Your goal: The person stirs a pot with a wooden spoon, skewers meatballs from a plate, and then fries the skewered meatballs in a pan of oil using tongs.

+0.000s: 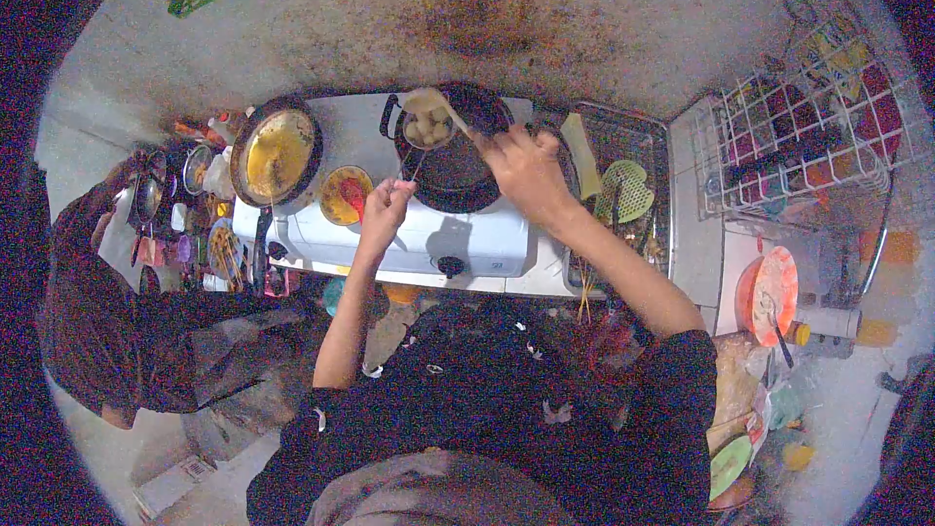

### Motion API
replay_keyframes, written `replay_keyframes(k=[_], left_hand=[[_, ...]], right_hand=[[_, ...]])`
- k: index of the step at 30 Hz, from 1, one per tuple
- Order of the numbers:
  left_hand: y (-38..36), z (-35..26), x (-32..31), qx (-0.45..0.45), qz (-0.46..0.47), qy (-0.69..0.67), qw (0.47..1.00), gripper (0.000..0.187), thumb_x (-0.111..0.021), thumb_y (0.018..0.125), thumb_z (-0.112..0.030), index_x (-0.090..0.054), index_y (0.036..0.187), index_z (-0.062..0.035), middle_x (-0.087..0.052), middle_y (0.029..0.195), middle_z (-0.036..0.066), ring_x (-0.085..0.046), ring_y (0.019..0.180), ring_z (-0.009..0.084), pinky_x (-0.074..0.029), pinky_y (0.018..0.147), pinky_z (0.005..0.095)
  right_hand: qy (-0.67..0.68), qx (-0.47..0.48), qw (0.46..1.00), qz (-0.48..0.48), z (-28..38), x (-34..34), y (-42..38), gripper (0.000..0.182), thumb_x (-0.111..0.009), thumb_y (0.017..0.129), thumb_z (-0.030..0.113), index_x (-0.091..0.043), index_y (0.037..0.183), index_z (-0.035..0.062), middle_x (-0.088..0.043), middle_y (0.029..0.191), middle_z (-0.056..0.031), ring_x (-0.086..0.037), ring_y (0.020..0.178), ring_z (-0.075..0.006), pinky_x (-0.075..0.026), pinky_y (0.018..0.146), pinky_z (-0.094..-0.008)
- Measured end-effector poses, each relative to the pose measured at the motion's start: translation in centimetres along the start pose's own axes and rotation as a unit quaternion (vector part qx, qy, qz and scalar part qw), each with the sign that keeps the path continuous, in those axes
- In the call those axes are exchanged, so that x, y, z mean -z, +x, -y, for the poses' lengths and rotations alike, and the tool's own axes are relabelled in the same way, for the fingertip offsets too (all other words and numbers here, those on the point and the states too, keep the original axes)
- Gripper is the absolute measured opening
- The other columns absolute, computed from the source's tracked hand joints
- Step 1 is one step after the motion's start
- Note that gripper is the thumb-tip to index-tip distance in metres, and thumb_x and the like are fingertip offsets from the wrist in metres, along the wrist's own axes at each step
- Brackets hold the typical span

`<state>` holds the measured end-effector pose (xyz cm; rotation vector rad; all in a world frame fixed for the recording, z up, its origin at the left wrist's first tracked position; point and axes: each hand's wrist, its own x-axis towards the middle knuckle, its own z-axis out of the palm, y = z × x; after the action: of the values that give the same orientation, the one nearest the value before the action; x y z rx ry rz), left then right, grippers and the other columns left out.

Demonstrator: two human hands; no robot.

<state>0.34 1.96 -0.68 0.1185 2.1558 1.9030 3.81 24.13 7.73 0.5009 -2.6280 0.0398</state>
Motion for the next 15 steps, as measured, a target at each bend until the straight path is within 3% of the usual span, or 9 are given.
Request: replay_keyframes(k=[7, 12, 15], left_hand=[[0.2, -1.4, 1.0, -0.023, -0.01, -0.023, 0.999, 0.015, -0.054, 0.082, -0.015, -0.052, 0.08, -0.001, -0.039, 0.054, -0.009, -0.032, 0.049, 0.0008, -0.026, 0.044, 0.0179], [0.9, -0.2, 1.1, -0.061, -0.05, 0.03, 0.996, 0.022, -0.054, 0.081, -0.019, -0.054, 0.078, 0.0023, -0.041, 0.054, -0.003, -0.037, 0.051, 0.0052, -0.032, 0.046, 0.0222], [0.5, -0.7, 1.0, -0.063, -0.058, 0.044, 0.995, 0.024, -0.055, 0.08, -0.021, -0.054, 0.077, 0.0033, -0.042, 0.053, 0.0, -0.039, 0.052, 0.0073, -0.033, 0.047, 0.024]], right_hand=[[-0.007, -0.13, 0.991, -0.021, -1.9, -0.4, 1.1, 0.039, -0.049, 0.074, 0.008, -0.05, 0.112, 0.0107, -0.056, 0.078, -0.0057, -0.049, 0.081, -0.0208, -0.029, 0.072, -0.0412], [-0.039, -0.131, 0.972, 0.189, -1.3, -5.7, 1.4, 0.031, -0.046, 0.074, 0.005, -0.053, 0.104, 0.0061, -0.06, 0.087, -0.012, -0.051, 0.089, -0.0244, -0.032, 0.073, -0.0425], [-0.029, -0.111, 0.982, 0.147, -0.9, -8.5, 1.0, 0.026, -0.047, 0.073, 0.008, -0.056, 0.097, 0.0051, -0.06, 0.078, -0.0135, -0.053, 0.084, -0.0263, -0.033, 0.069, -0.0413]])
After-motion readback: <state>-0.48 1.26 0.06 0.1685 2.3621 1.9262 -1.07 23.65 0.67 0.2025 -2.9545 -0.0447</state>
